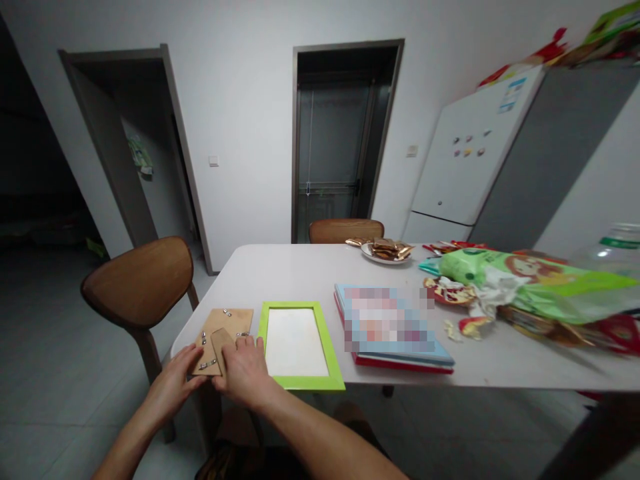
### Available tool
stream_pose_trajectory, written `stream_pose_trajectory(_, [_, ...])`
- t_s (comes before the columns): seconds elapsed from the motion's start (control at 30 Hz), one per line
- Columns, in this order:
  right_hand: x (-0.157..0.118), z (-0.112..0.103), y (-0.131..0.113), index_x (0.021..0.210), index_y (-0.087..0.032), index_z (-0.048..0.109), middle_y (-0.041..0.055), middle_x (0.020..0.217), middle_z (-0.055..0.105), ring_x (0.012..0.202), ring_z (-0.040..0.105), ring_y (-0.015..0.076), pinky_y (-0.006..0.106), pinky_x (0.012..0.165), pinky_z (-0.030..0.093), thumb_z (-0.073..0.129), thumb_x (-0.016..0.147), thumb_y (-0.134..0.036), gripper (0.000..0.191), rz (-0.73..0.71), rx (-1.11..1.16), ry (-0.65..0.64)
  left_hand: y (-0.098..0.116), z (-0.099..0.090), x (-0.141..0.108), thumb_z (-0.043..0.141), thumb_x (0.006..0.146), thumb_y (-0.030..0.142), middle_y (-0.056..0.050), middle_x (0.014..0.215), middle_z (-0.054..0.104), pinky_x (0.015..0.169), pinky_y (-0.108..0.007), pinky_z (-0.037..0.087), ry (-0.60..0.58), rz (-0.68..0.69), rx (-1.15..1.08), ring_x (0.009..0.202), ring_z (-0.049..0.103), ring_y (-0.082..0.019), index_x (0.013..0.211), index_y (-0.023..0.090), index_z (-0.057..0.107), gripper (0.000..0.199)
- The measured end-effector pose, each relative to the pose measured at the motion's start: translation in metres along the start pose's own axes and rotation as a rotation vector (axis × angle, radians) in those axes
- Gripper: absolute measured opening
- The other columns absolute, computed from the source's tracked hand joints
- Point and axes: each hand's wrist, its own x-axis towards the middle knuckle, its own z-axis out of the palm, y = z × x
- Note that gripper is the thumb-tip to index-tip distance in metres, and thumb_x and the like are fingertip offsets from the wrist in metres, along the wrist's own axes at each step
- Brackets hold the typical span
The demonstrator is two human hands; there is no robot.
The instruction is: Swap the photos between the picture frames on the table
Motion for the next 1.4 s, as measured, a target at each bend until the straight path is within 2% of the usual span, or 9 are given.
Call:
stream_pose_trajectory(0.17, [0.000, -0.009, 0.004, 0.100, -0.021, 0.055, 0.0074, 0.093, 0.052, 0.088, 0.044, 0.0199, 0.032, 0.076, 0.032, 0.051, 0.069, -0.027, 0.033, 0.023, 0.141, 0.072, 0.010, -0.005, 0.001, 0.054, 0.064, 0.028, -0.009, 0.121, 0.049, 0.097, -0.037, 0.031, 0.044, 0.042, -0.086, 0.115, 0.042, -0.023, 0.106, 0.017, 0.052, 0.043])
stream_pose_trajectory(0.33, [-0.020, -0.038, 0.031, 0.098, -0.022, 0.058, 0.0065, 0.098, 0.053, 0.091, 0.044, 0.0194, 0.032, 0.079, 0.033, 0.052, 0.067, -0.025, 0.032, 0.023, 0.236, 0.163, 0.053, -0.013, -0.001, 0.058, 0.065, 0.027, -0.009, 0.122, 0.049, 0.097, -0.035, 0.033, 0.080, 0.120, -0.135, 0.114, 0.043, -0.022, 0.104, 0.019, 0.054, 0.041])
stream_pose_trajectory(0.53, [-0.064, -0.065, 0.083, 0.096, -0.019, 0.061, 0.0079, 0.100, 0.055, 0.094, 0.047, 0.0192, 0.032, 0.084, 0.035, 0.051, 0.066, -0.020, 0.032, 0.098, 0.263, 0.153, 0.112, 0.010, -0.003, 0.058, 0.066, 0.021, -0.013, 0.120, 0.050, 0.096, -0.035, 0.035, -0.025, 0.287, -0.216, 0.112, 0.044, -0.023, 0.104, 0.016, 0.054, 0.038])
stream_pose_trajectory(0.67, [-0.081, -0.068, 0.105, 0.096, -0.019, 0.062, 0.0080, 0.100, 0.057, 0.092, 0.049, 0.0195, 0.032, 0.084, 0.036, 0.051, 0.065, -0.019, 0.033, 0.141, 0.237, 0.116, 0.133, 0.025, -0.002, 0.058, 0.067, 0.020, -0.011, 0.116, 0.052, 0.093, -0.035, 0.037, -0.099, 0.333, -0.200, 0.109, 0.047, -0.023, 0.100, 0.017, 0.054, 0.033])
stream_pose_trajectory(0.9, [-0.083, -0.054, 0.121, 0.099, -0.018, 0.061, 0.0103, 0.103, 0.056, 0.094, 0.050, 0.0213, 0.036, 0.084, 0.037, 0.050, 0.066, -0.021, 0.035, 0.140, 0.142, 0.127, 0.138, 0.032, 0.005, 0.053, 0.074, 0.025, -0.004, 0.096, 0.059, 0.085, -0.032, 0.038, -0.187, 0.353, 0.002, 0.099, 0.050, -0.020, 0.082, 0.019, 0.055, 0.011])
stream_pose_trajectory(1.0, [-0.084, -0.046, 0.123, 0.097, -0.020, 0.061, 0.0094, 0.103, 0.056, 0.095, 0.049, 0.0217, 0.037, 0.083, 0.036, 0.050, 0.066, -0.021, 0.032, 0.120, 0.099, 0.145, 0.140, 0.030, 0.006, 0.048, 0.077, 0.026, -0.004, 0.092, 0.060, 0.087, -0.033, 0.036, -0.211, 0.370, 0.050, 0.103, 0.048, -0.020, 0.075, 0.019, 0.055, 0.010])
stream_pose_trajectory(1.2, [-0.087, -0.038, 0.128, 0.100, -0.020, 0.059, 0.0093, 0.108, 0.053, 0.098, 0.046, 0.0213, 0.035, 0.083, 0.035, 0.048, 0.072, -0.025, 0.031, 0.100, 0.060, 0.169, 0.138, 0.035, -0.002, 0.053, 0.075, 0.028, -0.008, 0.115, 0.052, 0.095, -0.040, 0.028, -0.186, 0.397, -0.018, 0.114, 0.040, -0.022, 0.095, 0.019, 0.053, 0.022])
stream_pose_trajectory(1.27, [-0.082, -0.038, 0.132, 0.100, -0.018, 0.059, 0.0098, 0.105, 0.054, 0.097, 0.046, 0.0204, 0.033, 0.084, 0.035, 0.044, 0.075, -0.024, 0.030, 0.150, 0.022, 0.194, 0.136, 0.038, -0.005, 0.060, 0.069, 0.031, -0.008, 0.121, 0.048, 0.096, -0.042, 0.026, -0.189, 0.428, -0.049, 0.116, 0.039, -0.023, 0.098, 0.019, 0.052, 0.032])
stream_pose_trajectory(1.4, [-0.063, -0.040, 0.145, 0.093, -0.013, 0.063, 0.0112, 0.087, 0.057, 0.084, 0.048, 0.0194, 0.028, 0.077, 0.036, 0.040, 0.077, -0.019, 0.029, 0.302, -0.109, 0.170, 0.134, 0.040, -0.006, 0.065, 0.065, 0.027, -0.008, 0.120, 0.049, 0.096, -0.042, 0.027, -0.217, 0.426, -0.070, 0.115, 0.039, -0.024, 0.090, 0.019, 0.053, 0.029])
